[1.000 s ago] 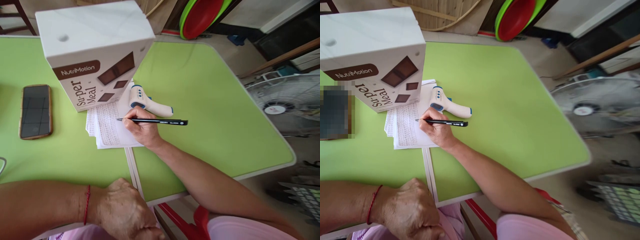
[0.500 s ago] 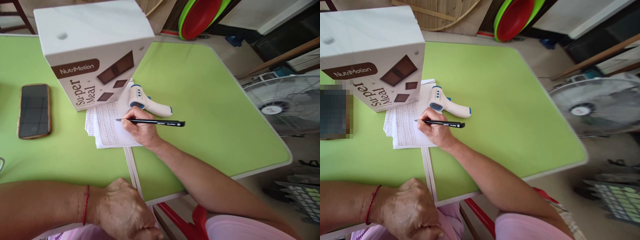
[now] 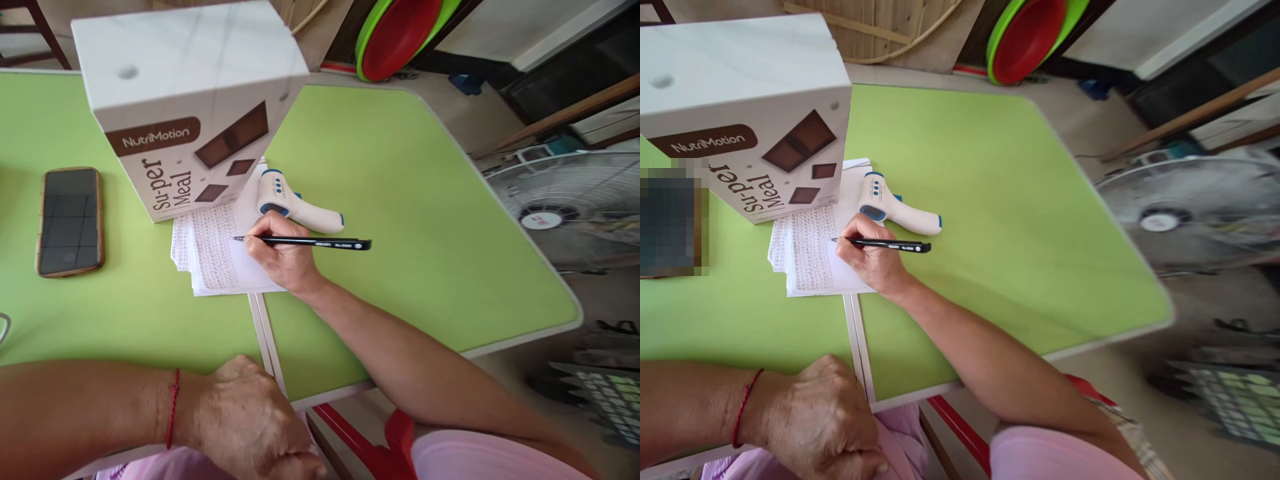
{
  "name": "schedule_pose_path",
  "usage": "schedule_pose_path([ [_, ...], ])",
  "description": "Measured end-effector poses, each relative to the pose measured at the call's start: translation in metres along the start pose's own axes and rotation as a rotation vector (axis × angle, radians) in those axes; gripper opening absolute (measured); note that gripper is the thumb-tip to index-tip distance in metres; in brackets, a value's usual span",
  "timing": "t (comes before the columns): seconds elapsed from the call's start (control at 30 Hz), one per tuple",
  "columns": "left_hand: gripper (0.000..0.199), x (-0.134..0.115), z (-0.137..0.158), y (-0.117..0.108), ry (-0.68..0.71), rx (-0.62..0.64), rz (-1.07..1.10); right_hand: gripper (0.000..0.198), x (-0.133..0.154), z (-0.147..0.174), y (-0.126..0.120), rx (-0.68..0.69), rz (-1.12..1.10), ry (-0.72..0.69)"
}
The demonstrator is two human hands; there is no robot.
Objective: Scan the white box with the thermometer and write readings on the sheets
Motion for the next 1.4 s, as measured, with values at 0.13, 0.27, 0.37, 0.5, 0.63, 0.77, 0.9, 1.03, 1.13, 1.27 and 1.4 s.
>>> schedule_pose_path([
  [0.13,0.043,-0.0003,0.0014,0.0016,-0.001,-0.011,0.001,0.017,0.0013,-0.0006,-0.0005,-0.007,0.001,-0.015],
  [0.27,0.043,0.0005,0.0017,0.0022,0.008,-0.023,0.016,0.017,0.0000,-0.0001,-0.0004,-0.012,-0.001,-0.005],
  [0.37,0.043,0.0011,0.0010,0.0012,0.010,-0.019,0.012,0.016,-0.0008,0.0003,-0.0013,-0.031,-0.005,-0.003],
  [0.5,0.043,0.0005,0.0011,0.0009,0.005,-0.004,-0.005,0.017,-0.0011,0.0004,-0.0014,-0.020,0.001,0.006],
  [0.63,0.043,-0.0002,0.0019,0.0008,0.013,-0.029,0.009,0.017,-0.0007,0.0007,-0.0019,-0.034,-0.003,-0.002],
  [0.77,0.043,0.0003,0.0014,0.0011,0.009,-0.030,0.014,0.017,0.0005,0.0003,-0.0010,-0.020,-0.005,-0.012],
  [0.9,0.043,0.0000,0.0017,0.0020,0.013,-0.035,0.013,0.018,0.0019,-0.0001,-0.0013,-0.006,0.000,-0.001],
  [1.03,0.042,0.0003,0.0024,0.0023,0.019,-0.049,0.019,0.017,0.0012,0.0005,-0.0024,-0.008,0.006,0.020],
  [1.13,0.042,0.0007,0.0025,0.0022,0.024,-0.047,0.025,0.015,-0.0005,0.0012,-0.0044,-0.057,-0.011,0.029],
  [1.27,0.043,0.0007,0.0030,0.0013,0.024,-0.057,0.015,0.015,-0.0025,0.0014,-0.0052,-0.081,-0.032,0.038],
  [1.4,0.042,0.0000,0.0034,0.0004,0.020,-0.061,0.012,0.016,-0.0013,0.0013,-0.0055,-0.087,-0.017,0.010],
])
Point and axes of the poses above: each hand's wrist, its own z-axis away from the middle knuckle, its own y-axis out of the palm, x = y × z, the point moved 4 cm from there along -z, towards the middle knuckle, and after that the axes turned 5 degrees about x, right-handed, at the moved point
